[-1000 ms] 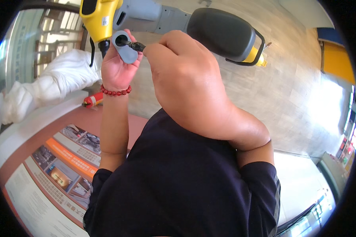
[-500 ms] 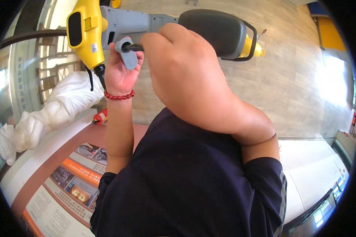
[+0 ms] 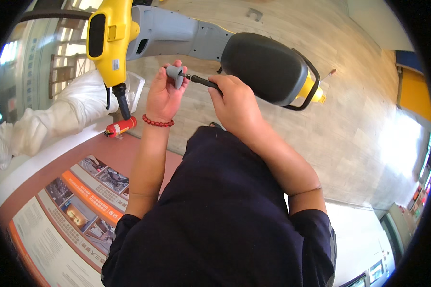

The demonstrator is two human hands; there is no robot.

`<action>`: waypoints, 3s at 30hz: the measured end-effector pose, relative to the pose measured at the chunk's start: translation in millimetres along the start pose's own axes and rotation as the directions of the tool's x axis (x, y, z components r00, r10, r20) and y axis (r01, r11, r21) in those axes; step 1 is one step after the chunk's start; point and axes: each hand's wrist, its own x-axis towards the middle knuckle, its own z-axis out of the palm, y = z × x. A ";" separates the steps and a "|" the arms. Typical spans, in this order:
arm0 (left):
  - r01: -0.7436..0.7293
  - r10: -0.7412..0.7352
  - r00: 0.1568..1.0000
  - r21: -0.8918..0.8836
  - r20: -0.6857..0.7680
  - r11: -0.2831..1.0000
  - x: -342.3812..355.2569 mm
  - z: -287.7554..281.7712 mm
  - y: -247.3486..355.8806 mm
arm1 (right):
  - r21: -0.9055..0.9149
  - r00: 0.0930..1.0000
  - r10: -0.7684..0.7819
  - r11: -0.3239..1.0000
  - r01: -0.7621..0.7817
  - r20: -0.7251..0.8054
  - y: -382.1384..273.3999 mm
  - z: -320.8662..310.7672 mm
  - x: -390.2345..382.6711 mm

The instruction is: Repairing a component on a motorcycle using hand tools.

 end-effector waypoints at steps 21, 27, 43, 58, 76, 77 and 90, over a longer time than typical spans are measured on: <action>-0.091 0.095 0.995 0.146 -0.017 0.985 202.3 -158.4 16.0 | 0.284 0.935 0.352 0.901 -0.327 -0.043 132.6 166.4 158.1; -0.156 0.166 0.985 0.162 -0.050 0.974 231.9 -222.8 1.7 | 0.368 0.945 0.324 0.886 -0.283 -0.051 194.8 233.8 185.0; -0.581 0.565 0.814 0.211 0.136 0.786 312.0 -302.8 -7.4 | 0.333 0.971 -0.090 0.929 0.163 -0.223 280.5 332.0 236.0; -0.687 0.674 0.712 -0.006 0.194 0.727 340.1 -339.2 -9.8 | 0.188 0.784 -0.495 0.788 0.587 -0.374 312.3 374.9 269.3; -0.607 0.614 0.784 -0.094 0.086 0.789 334.6 -318.6 -5.2 | 0.261 0.784 -0.474 0.761 0.594 -0.400 316.2 399.0 280.9; -0.591 0.602 0.790 -0.114 0.118 0.798 334.6 -318.4 -6.1 | 0.255 0.783 -0.474 0.763 0.594 -0.403 316.8 399.4 281.9; -0.570 0.616 0.762 -0.244 0.199 0.785 343.3 -329.1 4.2 | 0.241 0.793 -0.482 0.775 0.584 -0.372 317.7 397.5 291.4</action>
